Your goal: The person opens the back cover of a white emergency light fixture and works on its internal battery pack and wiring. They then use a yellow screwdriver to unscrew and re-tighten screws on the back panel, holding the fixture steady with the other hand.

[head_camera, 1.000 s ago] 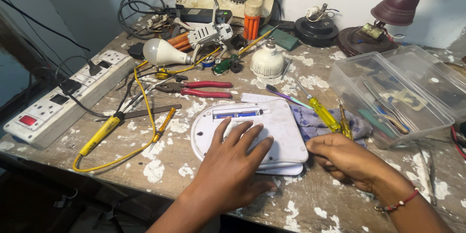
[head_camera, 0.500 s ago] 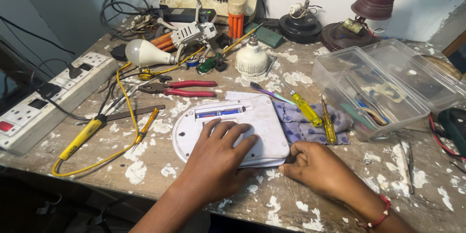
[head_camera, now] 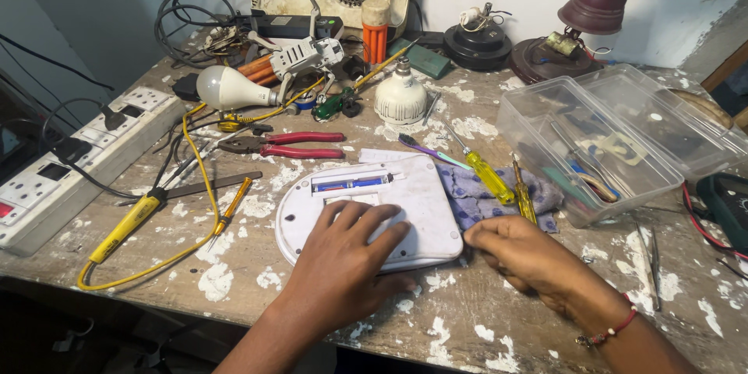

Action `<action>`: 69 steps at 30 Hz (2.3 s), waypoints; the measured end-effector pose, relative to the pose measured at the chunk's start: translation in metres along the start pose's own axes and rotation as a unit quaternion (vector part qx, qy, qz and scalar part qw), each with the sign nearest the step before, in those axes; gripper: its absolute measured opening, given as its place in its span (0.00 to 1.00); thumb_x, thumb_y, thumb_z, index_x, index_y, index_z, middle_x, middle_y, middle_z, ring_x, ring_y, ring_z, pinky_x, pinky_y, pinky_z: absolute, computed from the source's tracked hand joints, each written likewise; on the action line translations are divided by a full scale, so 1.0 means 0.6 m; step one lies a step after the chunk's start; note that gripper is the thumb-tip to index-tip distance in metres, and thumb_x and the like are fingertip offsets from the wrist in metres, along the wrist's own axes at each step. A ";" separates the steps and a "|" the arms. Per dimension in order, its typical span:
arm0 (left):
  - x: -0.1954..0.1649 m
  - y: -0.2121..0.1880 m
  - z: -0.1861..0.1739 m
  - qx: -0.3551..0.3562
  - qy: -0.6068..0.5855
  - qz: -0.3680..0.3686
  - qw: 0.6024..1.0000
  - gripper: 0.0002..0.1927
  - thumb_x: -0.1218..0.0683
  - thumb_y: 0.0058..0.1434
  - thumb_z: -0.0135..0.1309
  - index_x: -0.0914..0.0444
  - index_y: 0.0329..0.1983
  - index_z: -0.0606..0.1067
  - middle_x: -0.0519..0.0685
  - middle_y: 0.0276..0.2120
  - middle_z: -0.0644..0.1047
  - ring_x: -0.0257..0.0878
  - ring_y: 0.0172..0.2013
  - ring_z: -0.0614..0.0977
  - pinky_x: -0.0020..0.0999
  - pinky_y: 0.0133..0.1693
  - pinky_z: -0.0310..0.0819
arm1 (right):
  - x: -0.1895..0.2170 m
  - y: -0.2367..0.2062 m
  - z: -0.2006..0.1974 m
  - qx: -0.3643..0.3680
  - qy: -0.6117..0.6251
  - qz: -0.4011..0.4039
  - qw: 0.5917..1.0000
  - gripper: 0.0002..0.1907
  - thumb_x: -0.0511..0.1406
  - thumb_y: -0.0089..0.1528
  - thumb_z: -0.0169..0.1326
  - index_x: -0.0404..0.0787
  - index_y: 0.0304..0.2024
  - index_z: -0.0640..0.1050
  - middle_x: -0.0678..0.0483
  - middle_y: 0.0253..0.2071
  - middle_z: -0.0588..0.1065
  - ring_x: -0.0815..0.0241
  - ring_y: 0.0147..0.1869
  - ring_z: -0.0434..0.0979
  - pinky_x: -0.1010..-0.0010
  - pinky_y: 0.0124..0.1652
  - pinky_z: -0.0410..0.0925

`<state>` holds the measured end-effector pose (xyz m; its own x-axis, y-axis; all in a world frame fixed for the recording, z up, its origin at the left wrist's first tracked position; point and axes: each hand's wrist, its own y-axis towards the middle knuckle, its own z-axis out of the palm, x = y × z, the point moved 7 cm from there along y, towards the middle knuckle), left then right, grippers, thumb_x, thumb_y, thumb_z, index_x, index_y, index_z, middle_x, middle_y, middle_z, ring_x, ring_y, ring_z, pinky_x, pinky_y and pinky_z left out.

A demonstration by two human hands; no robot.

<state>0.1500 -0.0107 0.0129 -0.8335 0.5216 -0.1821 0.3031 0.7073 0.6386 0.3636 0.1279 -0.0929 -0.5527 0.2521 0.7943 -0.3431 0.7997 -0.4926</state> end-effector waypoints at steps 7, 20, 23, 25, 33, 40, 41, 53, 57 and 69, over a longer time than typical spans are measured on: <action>0.111 -0.060 -0.071 -0.171 0.044 -0.376 0.910 0.23 0.45 0.58 0.60 0.66 0.49 0.79 0.57 0.41 0.79 0.50 0.32 0.83 0.45 0.37 0.77 | 0.043 0.009 0.002 -0.007 0.026 -0.008 1.000 0.22 0.49 0.66 0.49 0.37 0.38 0.81 0.63 0.15 0.60 0.71 0.12 0.49 0.74 0.14 0.43; 0.213 -0.104 -0.050 0.053 -0.038 -0.560 0.826 0.28 0.36 0.54 0.62 0.67 0.37 0.83 0.59 0.30 0.84 0.51 0.32 0.86 0.43 0.39 0.78 | 0.047 0.044 0.002 0.005 -0.030 -0.077 0.997 0.19 0.44 0.63 0.58 0.32 0.40 0.83 0.61 0.20 0.69 0.73 0.17 0.55 0.75 0.18 0.49; 0.219 -0.110 -0.049 0.020 -0.104 -0.559 0.823 0.26 0.41 0.52 0.65 0.70 0.39 0.82 0.57 0.30 0.85 0.45 0.30 0.86 0.40 0.36 0.78 | 0.051 0.031 0.003 0.002 -0.021 -0.045 0.999 0.19 0.45 0.63 0.59 0.34 0.40 0.82 0.60 0.17 0.62 0.70 0.15 0.50 0.73 0.16 0.44; 0.223 -0.116 -0.043 -0.001 -0.167 -0.565 0.808 0.24 0.45 0.52 0.67 0.70 0.40 0.82 0.56 0.30 0.85 0.42 0.29 0.86 0.37 0.32 0.78 | 0.058 0.025 0.008 0.013 -0.018 -0.051 0.998 0.19 0.45 0.63 0.59 0.33 0.39 0.81 0.60 0.16 0.59 0.70 0.14 0.48 0.72 0.16 0.43; 0.239 -0.129 -0.009 -0.064 -0.339 -0.547 0.763 0.22 0.54 0.51 0.68 0.75 0.44 0.79 0.55 0.31 0.84 0.37 0.28 0.83 0.31 0.28 0.77 | 0.047 0.032 0.007 0.016 -0.017 -0.081 0.996 0.16 0.41 0.62 0.59 0.32 0.37 0.82 0.62 0.16 0.63 0.72 0.15 0.49 0.72 0.16 0.42; 0.248 -0.135 0.002 -0.066 -0.365 -0.557 0.743 0.23 0.56 0.51 0.67 0.75 0.45 0.78 0.55 0.33 0.85 0.37 0.29 0.85 0.31 0.30 0.79 | 0.025 0.044 -0.001 0.003 -0.036 -0.055 0.998 0.15 0.40 0.64 0.59 0.33 0.41 0.81 0.54 0.23 0.67 0.65 0.21 0.53 0.72 0.21 0.47; 0.250 -0.135 0.003 -0.061 -0.364 -0.561 0.741 0.23 0.56 0.51 0.68 0.75 0.45 0.78 0.55 0.33 0.84 0.38 0.29 0.84 0.31 0.30 0.79 | 0.031 0.044 0.002 0.012 -0.031 -0.079 0.996 0.15 0.40 0.63 0.59 0.32 0.40 0.81 0.55 0.25 0.70 0.67 0.25 0.59 0.74 0.24 0.53; 0.276 -0.131 0.011 -0.013 -0.401 -0.582 0.708 0.18 0.52 0.53 0.67 0.73 0.37 0.82 0.54 0.26 0.82 0.38 0.23 0.81 0.33 0.26 0.75 | 0.045 0.042 0.003 0.032 -0.067 -0.092 0.993 0.16 0.39 0.62 0.56 0.30 0.40 0.83 0.55 0.33 0.82 0.69 0.35 0.76 0.77 0.36 0.69; 0.273 -0.131 0.015 0.004 -0.404 -0.589 0.700 0.17 0.52 0.53 0.67 0.72 0.36 0.82 0.53 0.26 0.82 0.38 0.23 0.81 0.33 0.26 0.77 | 0.077 0.022 0.001 -0.002 -0.222 -0.116 0.968 0.17 0.43 0.63 0.58 0.34 0.39 0.84 0.57 0.28 0.78 0.69 0.32 0.72 0.75 0.34 0.67; 0.265 -0.126 0.023 0.001 -0.439 -0.569 0.696 0.17 0.52 0.52 0.67 0.72 0.36 0.82 0.52 0.25 0.82 0.36 0.23 0.80 0.32 0.25 0.76 | 0.138 -0.010 -0.005 -0.047 -0.470 -0.042 0.880 0.24 0.53 0.63 0.57 0.38 0.37 0.81 0.54 0.22 0.75 0.64 0.26 0.70 0.69 0.29 0.66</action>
<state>0.0011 0.0252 -0.0750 0.0673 -0.2859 -0.9559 -0.3208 0.9010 -0.2921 0.3220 0.1457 -0.0230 -0.9281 -0.3366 0.1590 -0.3722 0.8470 -0.3796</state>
